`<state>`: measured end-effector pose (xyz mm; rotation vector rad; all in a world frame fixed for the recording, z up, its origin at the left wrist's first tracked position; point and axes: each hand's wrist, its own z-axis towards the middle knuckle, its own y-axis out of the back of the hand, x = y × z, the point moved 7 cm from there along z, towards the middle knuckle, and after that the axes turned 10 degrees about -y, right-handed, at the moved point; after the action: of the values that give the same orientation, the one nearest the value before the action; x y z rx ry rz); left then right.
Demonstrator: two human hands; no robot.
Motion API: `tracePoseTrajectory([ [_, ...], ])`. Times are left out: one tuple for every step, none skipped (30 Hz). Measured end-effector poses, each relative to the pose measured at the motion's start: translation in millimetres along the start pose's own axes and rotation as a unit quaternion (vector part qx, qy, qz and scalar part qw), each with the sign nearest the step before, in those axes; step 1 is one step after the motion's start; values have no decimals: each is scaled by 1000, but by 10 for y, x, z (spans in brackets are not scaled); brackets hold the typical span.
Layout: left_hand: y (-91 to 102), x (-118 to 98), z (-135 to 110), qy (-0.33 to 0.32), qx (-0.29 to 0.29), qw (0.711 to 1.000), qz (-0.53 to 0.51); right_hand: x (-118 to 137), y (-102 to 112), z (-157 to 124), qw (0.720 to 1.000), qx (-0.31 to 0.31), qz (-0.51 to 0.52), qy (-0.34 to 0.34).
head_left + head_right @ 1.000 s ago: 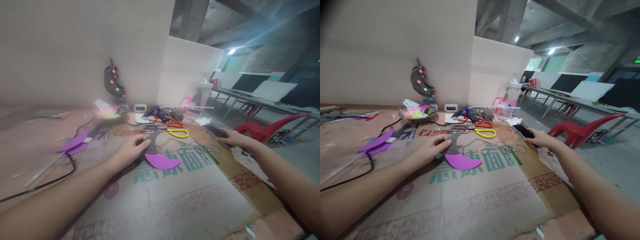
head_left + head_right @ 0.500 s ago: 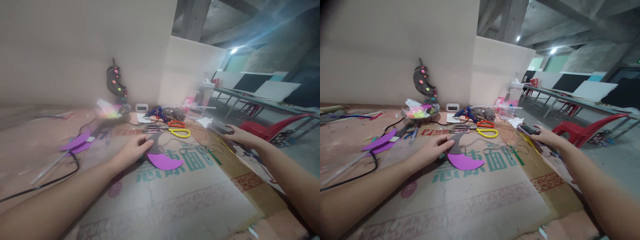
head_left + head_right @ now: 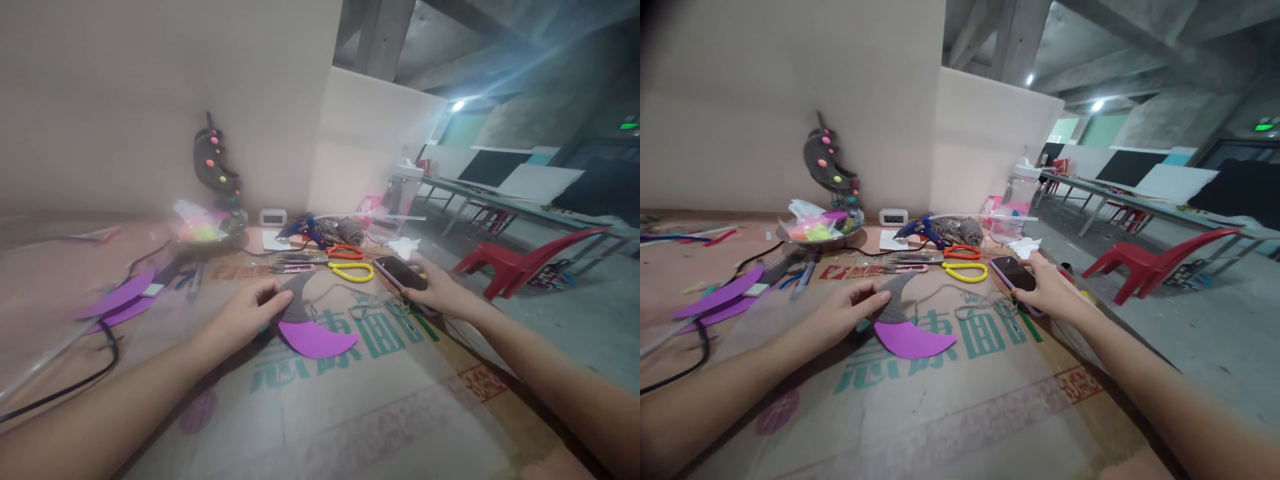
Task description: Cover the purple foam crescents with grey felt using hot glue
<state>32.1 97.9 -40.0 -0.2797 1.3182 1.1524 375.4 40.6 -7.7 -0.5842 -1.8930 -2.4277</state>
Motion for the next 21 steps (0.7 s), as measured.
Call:
tracePoseTrajectory([
  [5, 5, -6, 7, -1, 1000, 4, 37, -23, -8, 1000, -7, 0, 15],
  [9, 7, -11, 15, -1, 1000, 9, 63, -23, -19, 999, -14, 3, 31],
  [14, 10, -16, 22, -2, 1000, 14, 76, -9, -33, 999, -17, 13, 42],
  [20, 12, -19, 29, -6, 999, 16, 75, 17, -48, 998, -14, 28, 48],
  [25, 16, -22, 37, -8, 999, 16, 62, 54, -62, 998, -10, 48, 49],
  [28, 24, -24, 46, -11, 999, 16, 38, 101, -75, 996, -7, 72, 43],
  [30, 34, -25, 55, -12, 998, 15, 6, 153, -87, 995, -5, 100, 31],
  [30, 46, -27, 64, -12, 998, 16, -28, 203, -98, 991, -2, 131, 20],
  [32, 61, -31, 73, -13, 997, 19, -54, 247, -108, 986, 3, 165, 13],
  [34, 77, -38, 81, -13, 996, 22, -70, 280, -117, 980, 12, 197, 12],
  [36, 94, -46, 90, -13, 996, 25, -74, 298, -123, 974, 26, 223, 17],
  [38, 111, -58, 99, -13, 995, 25, -66, 297, -128, 969, 48, 239, 26],
  [38, 127, -71, 107, -12, 994, 24, -51, 284, -132, 966, 70, 246, 35],
  [37, 139, -83, 113, -11, 993, 21, -35, 260, -133, 965, 93, 243, 41],
  [37, 147, -94, 119, -11, 993, 20, -19, 225, -133, 965, 114, 232, 44],
  [35, 153, -104, 125, -10, 992, 19, -7, 188, -130, 966, 131, 217, 43],
  [34, 158, -111, 132, -9, 991, 19, -4, 158, -121, 969, 137, 204, 37],
  [30, 161, -115, 139, -7, 990, 18, -10, 142, -108, 972, 131, 193, 27],
  [24, 163, -116, 146, -3, 989, 15, -25, 138, -93, 976, 112, 183, 14],
  [17, 163, -115, 152, 2, 988, 13, -47, 146, -80, 981, 86, 175, 1],
  [27, 159, -110, 153, -3, 988, 15, -73, 160, -73, 984, 58, 168, -12],
])
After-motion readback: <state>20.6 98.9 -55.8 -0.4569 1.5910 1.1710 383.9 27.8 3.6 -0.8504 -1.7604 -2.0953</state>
